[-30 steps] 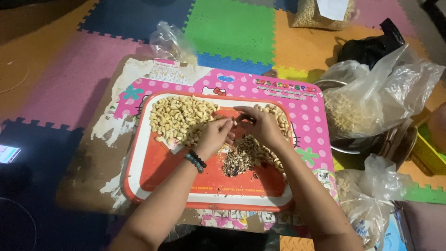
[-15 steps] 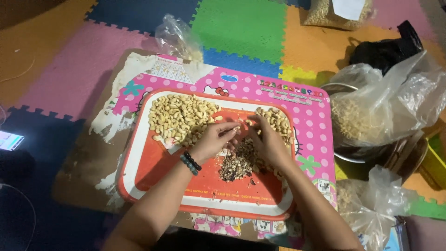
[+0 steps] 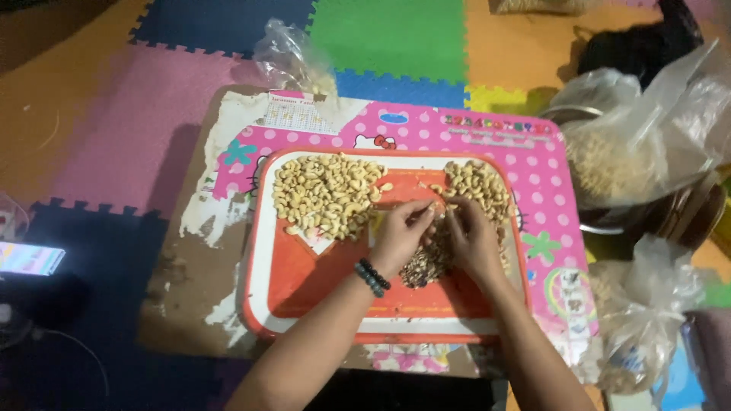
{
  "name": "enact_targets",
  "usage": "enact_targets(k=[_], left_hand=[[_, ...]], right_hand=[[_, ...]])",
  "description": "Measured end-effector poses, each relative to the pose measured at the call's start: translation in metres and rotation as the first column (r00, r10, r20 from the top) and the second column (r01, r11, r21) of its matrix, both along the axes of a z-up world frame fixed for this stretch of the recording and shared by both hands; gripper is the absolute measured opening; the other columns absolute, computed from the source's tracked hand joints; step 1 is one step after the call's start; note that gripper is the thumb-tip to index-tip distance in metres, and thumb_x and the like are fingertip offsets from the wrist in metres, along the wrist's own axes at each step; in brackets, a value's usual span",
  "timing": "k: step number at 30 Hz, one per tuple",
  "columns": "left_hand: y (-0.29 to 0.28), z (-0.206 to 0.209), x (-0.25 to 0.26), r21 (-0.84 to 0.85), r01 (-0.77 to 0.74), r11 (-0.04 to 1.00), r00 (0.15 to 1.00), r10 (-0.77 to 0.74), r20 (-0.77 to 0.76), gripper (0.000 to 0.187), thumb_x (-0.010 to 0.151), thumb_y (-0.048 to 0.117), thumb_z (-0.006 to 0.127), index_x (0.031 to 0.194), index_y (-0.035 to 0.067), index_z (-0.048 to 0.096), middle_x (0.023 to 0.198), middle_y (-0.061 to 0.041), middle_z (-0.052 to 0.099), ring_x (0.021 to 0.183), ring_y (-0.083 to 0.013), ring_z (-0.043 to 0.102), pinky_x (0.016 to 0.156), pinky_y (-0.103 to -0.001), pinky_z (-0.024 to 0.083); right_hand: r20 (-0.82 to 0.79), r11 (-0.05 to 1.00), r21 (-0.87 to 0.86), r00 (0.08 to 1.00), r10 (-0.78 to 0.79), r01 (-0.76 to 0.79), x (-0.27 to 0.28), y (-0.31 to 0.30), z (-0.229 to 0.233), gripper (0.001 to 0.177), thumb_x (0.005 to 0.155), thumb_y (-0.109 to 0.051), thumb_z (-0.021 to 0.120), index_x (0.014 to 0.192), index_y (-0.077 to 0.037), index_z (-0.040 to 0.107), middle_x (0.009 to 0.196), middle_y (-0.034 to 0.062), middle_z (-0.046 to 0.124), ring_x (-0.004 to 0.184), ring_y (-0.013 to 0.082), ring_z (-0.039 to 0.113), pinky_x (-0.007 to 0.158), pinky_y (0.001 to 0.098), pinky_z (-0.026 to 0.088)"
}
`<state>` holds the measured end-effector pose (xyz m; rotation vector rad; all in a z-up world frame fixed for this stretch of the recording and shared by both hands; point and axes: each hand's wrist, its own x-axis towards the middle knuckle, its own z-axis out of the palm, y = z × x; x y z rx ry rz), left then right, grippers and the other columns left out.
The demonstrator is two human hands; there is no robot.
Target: Manually removing the outer skin from cashew nuts and sorting them on a tray.
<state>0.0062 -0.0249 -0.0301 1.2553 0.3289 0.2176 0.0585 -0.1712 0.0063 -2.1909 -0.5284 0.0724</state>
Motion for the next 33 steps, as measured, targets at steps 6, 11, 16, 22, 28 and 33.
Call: enact_targets(k=[6, 11, 16, 22, 28, 33], left_hand=[[0.007, 0.036, -0.013, -0.133, -0.056, 0.99, 0.997, 0.049, -0.051, 0.036, 0.1, 0.013, 0.065, 0.136, 0.007, 0.065, 0.106, -0.019, 0.074, 0.071, -0.0181, 0.073, 0.05, -0.025, 0.062], [0.008, 0.044, -0.017, -0.125, -0.009, 0.992, 0.998, 0.001, -0.065, 0.04, 0.099, 0.014, 0.068, 0.137, 0.005, 0.063, 0.103, -0.018, 0.072, 0.077, -0.0182, 0.073, 0.057, -0.026, 0.065], [0.014, 0.042, -0.014, -0.098, 0.015, 0.995, 0.999, -0.018, -0.033, 0.04, 0.098, 0.019, 0.071, 0.135, 0.005, 0.065, 0.084, -0.013, 0.072, 0.061, -0.0151, 0.07, 0.049, -0.023, 0.061], [0.017, 0.038, -0.011, 0.017, 0.02, 1.0, 0.999, -0.019, -0.028, 0.038, 0.094, 0.019, 0.077, 0.127, 0.001, 0.07, 0.08, -0.015, 0.073, 0.056, -0.0171, 0.071, 0.046, -0.028, 0.062], [0.021, 0.041, -0.015, 0.096, 0.077, 0.992, 0.997, -0.076, -0.006, 0.035, 0.095, 0.017, 0.075, 0.125, -0.001, 0.071, 0.086, -0.017, 0.076, 0.058, -0.0152, 0.071, 0.047, -0.026, 0.06], [0.022, 0.038, -0.015, 0.129, 0.094, 0.987, 0.994, -0.099, 0.039, 0.032, 0.095, 0.018, 0.076, 0.122, 0.002, 0.073, 0.092, -0.015, 0.077, 0.064, -0.0145, 0.073, 0.048, -0.023, 0.059]], right_hand=[[0.126, 0.991, 0.099, 0.989, 0.082, -0.095, 0.005, -0.006, 0.014, 0.033, 0.102, -0.019, 0.063, 0.135, -0.022, 0.063, 0.086, 0.0101, 0.076, 0.082, 0.0321, 0.074, 0.074, 0.0433, 0.058], [0.052, 0.933, 0.323, 0.987, 0.15, -0.159, -0.006, -0.004, 0.019, 0.033, 0.1, -0.014, 0.067, 0.132, -0.014, 0.067, 0.082, 0.0108, 0.075, 0.079, 0.0231, 0.073, 0.076, 0.0387, 0.059], [-0.025, 0.901, 0.371, 0.967, 0.254, -0.227, -0.002, -0.002, 0.021, 0.036, 0.098, -0.018, 0.07, 0.134, -0.019, 0.069, 0.08, 0.0078, 0.077, 0.076, 0.0181, 0.073, 0.072, 0.0335, 0.059], [-0.085, 0.907, 0.367, 0.963, 0.254, -0.207, -0.01, -0.005, 0.036, 0.041, 0.097, -0.01, 0.068, 0.137, -0.016, 0.067, 0.08, 0.0138, 0.077, 0.076, 0.0205, 0.071, 0.071, 0.0351, 0.057], [-0.108, 0.902, 0.394, 0.966, 0.236, -0.176, -0.01, -0.005, 0.028, 0.038, 0.098, -0.011, 0.069, 0.136, -0.014, 0.068, 0.083, 0.0138, 0.078, 0.075, 0.0183, 0.071, 0.068, 0.0322, 0.057], [-0.105, 0.892, 0.427, 0.972, 0.212, -0.149, -0.016, -0.007, 0.031, 0.036, 0.097, -0.012, 0.069, 0.133, -0.013, 0.069, 0.084, 0.0136, 0.079, 0.075, 0.0195, 0.073, 0.068, 0.0329, 0.058]])
